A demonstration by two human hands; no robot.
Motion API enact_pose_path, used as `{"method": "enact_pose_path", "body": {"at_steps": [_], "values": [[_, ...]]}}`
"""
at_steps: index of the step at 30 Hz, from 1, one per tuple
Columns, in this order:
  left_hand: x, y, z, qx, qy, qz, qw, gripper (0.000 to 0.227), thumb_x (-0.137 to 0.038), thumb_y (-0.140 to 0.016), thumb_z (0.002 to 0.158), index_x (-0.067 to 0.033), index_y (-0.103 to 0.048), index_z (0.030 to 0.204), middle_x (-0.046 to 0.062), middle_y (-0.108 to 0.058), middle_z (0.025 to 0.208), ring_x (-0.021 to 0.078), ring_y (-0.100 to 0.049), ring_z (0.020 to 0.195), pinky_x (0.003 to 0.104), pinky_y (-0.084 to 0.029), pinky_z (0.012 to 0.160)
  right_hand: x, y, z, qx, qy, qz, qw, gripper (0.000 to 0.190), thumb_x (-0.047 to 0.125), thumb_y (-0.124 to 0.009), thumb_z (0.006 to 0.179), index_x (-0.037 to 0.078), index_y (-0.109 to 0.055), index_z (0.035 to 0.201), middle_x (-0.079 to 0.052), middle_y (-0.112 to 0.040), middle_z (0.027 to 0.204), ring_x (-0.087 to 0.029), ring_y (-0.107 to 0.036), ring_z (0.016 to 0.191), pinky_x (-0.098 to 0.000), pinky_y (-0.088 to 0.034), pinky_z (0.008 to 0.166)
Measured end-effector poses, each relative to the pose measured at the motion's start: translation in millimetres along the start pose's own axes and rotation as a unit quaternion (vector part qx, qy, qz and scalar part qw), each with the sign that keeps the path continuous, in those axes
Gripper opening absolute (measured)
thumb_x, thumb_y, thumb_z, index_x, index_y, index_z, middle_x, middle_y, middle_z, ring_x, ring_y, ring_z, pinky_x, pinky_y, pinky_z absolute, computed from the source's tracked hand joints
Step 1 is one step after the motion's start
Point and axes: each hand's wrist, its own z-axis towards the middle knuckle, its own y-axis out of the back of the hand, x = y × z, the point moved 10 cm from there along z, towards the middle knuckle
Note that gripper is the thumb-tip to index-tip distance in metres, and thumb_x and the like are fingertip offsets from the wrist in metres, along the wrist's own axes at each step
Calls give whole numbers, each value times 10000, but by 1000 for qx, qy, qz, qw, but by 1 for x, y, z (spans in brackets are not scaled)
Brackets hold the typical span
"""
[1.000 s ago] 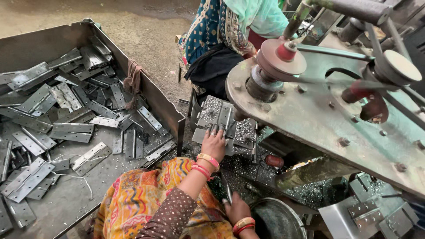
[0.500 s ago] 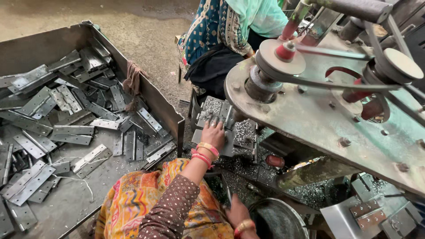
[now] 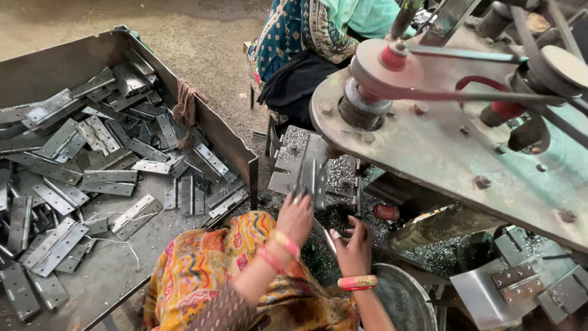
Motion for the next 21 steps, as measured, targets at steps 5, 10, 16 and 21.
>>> {"method": "enact_pose_path", "body": {"at_steps": [5, 10, 16, 21], "values": [[-4, 59, -46, -161, -53, -28, 985, 281, -168, -575, 881, -52, -646, 1127, 116, -624, 1241, 267, -543, 1331, 529, -369, 1112, 1, 11, -10, -50, 2, 54, 997, 595, 213, -786, 883, 50, -493, 1374, -172, -491, 1284, -252, -631, 1035, -341, -595, 790], [6, 78, -21, -179, -70, -185, 964, 140, -133, -575, 991, -59, -638, 1092, 108, -589, 1212, 263, -647, 1007, 552, -416, 1176, 1, 17, -5, -72, 16, 59, 996, 594, 168, -770, 871, 55, -483, 1378, -169, -469, 1309, -244, -615, 1084, -329, -619, 782], [-1, 63, 20, -170, -28, -40, 984, 244, -134, -576, 919, -69, -641, 1145, 116, -574, 1136, 260, -663, 905, 535, -446, 1054, -7, 11, -6, -53, -13, 54, 997, 591, 211, -780, 868, 64, -493, 1363, -176, -446, 1320, -251, -630, 1052, -336, -615, 804], [39, 13, 31, -11, 78, -33, 996, 411, -248, -502, 1011, -3, -600, 1325, 153, -562, 1284, 265, -595, 1110, 422, -459, 968, -8, 8, -1, -43, -4, 41, 998, 589, 278, -765, 884, 61, -501, 1364, -173, -476, 1300, -253, -633, 1050, -348, -600, 808]]}}
